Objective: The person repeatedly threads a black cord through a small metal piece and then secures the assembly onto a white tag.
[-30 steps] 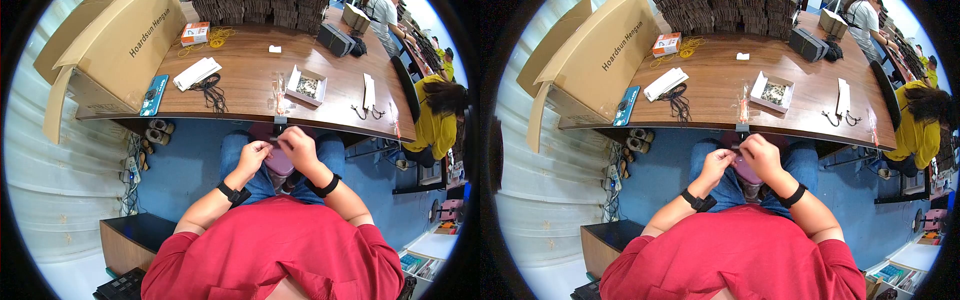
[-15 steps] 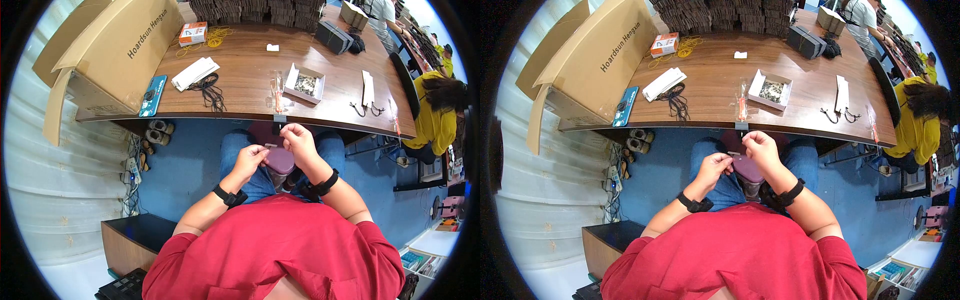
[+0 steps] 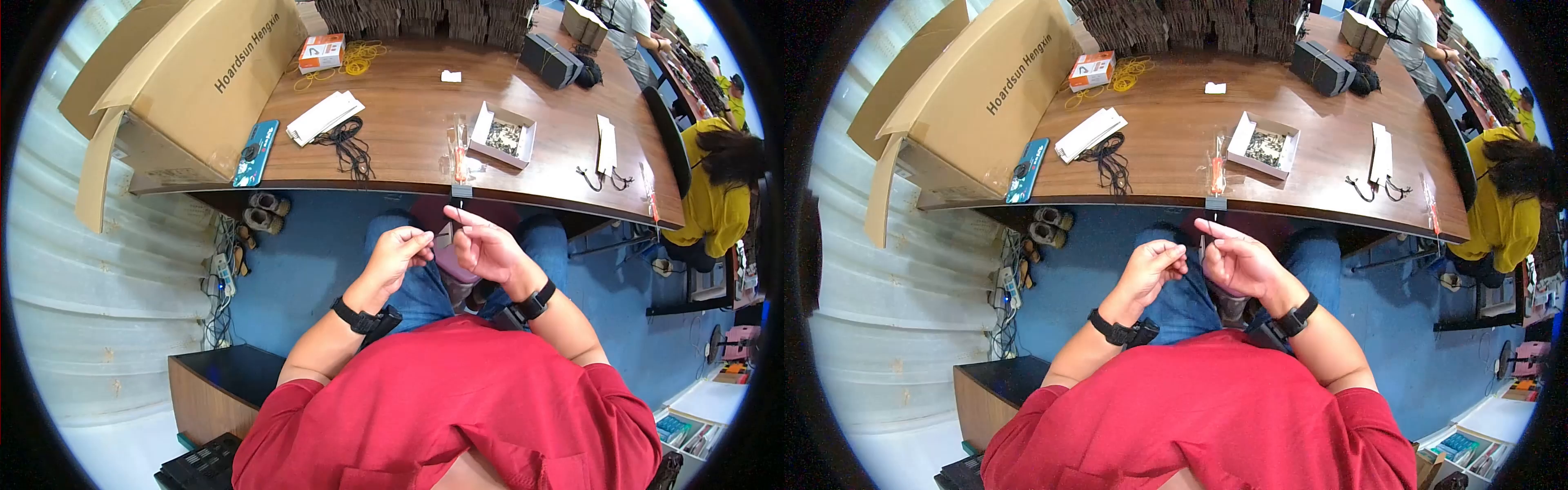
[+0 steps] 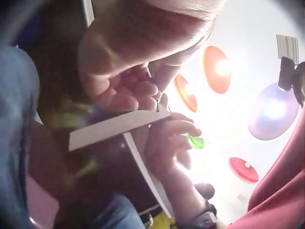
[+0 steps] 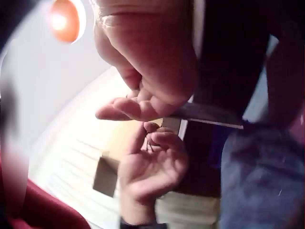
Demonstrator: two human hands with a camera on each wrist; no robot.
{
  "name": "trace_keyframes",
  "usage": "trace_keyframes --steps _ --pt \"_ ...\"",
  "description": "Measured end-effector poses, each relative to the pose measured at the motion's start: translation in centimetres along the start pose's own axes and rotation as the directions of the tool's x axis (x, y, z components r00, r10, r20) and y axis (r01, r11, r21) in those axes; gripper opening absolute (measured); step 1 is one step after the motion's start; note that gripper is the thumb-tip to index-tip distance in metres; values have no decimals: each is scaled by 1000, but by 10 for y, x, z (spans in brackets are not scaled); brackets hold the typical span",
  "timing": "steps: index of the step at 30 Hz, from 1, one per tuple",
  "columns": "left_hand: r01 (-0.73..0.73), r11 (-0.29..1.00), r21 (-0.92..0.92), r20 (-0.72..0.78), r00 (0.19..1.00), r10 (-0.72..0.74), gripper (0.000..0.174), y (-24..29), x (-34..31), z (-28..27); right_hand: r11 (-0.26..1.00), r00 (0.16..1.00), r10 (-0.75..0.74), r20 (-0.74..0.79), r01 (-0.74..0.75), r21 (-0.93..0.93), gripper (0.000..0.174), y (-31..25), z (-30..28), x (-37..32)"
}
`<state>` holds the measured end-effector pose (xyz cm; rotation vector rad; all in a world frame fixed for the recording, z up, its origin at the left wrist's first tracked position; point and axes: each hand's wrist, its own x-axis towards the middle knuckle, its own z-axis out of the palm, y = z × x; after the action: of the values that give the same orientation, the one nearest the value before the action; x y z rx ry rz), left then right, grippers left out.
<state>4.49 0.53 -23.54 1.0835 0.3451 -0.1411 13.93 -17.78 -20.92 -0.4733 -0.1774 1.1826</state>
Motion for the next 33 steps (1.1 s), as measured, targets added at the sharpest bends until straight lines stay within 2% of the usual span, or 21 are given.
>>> trace_keyframes --steps 2,3,4,5,6,7,11,16,18,19,20,21,23,25,26,28,29,30,31,32,33 --pt "1 997 -78 8 1000 0 13 3 4 8 845 991 -34 -133 -43 -533 35 -3 14 -5" --pt "2 993 -116 13 1000 -1 13 3 5 10 664 979 -77 -187 -90 -742 36 -2 19 -6" --pt "20 989 -148 70 997 -9 14 0 9 9 499 985 -121 -121 -46 -866 39 1 22 -3" --pt "74 976 -207 82 995 -58 15 0 10 10 150 963 -264 50 92 -984 37 6 20 -1" --pt "130 956 -263 99 989 -107 15 2 12 10 -242 892 -394 220 130 -962 36 10 17 1" --pt "185 930 -317 121 981 -154 16 2 14 11 -539 852 -408 329 66 -840 34 11 18 0" --pt "274 876 -398 229 954 -194 17 -22 25 -3 -606 777 -482 405 38 -794 27 19 16 5" --pt "258 907 -332 256 950 -176 23 9 6 18 -632 767 -497 406 1 -775 18 19 9 3" --pt "144 973 -180 242 965 -98 28 16 1 12 -413 798 -550 246 -4 -911 14 12 11 0" --pt "-97 991 89 170 982 81 29 15 0 12 -291 812 -560 162 -11 -957 12 6 19 -1" --pt "-305 881 362 148 952 269 30 13 -1 14 34 861 -508 -32 -17 -999 9 -2 34 -7" --pt "-455 657 602 179 878 444 31 11 -1 17 338 897 -387 -213 -77 -938 12 -10 40 -9" --pt "-604 453 656 342 773 535 50 20 -4 29 536 939 -263 -223 -51 -843 14 -21 46 -15" --pt "-658 542 523 425 752 503 53 8 7 29 700 969 -145 -201 -43 -712 14 -29 49 -20" --pt "-636 651 415 436 767 471 42 0 13 28 755 976 -106 -190 -45 -654 13 -31 49 -22" --pt "-403 874 272 435 862 262 33 -4 14 29 810 983 -57 -175 -57 -583 14 -36 49 -27" --pt "-258 946 197 448 882 147 28 -5 14 29 683 966 -152 -208 -50 -728 14 -37 50 -28" --pt "-258 943 209 451 881 142 16 -7 13 30 531 943 -248 -222 -59 -845 13 -37 51 -30" --pt "-241 952 188 438 888 138 16 -8 13 29 360 914 -344 -214 -83 -929 13 -37 51 -31" --pt "-223 960 168 425 895 134 17 -9 14 28 -58 843 -537 22 -11 -998 7 -37 49 -33" --pt "-206 967 147 412 902 129 17 -9 13 27 -606 706 -589 392 -66 -793 3 -43 48 -34"
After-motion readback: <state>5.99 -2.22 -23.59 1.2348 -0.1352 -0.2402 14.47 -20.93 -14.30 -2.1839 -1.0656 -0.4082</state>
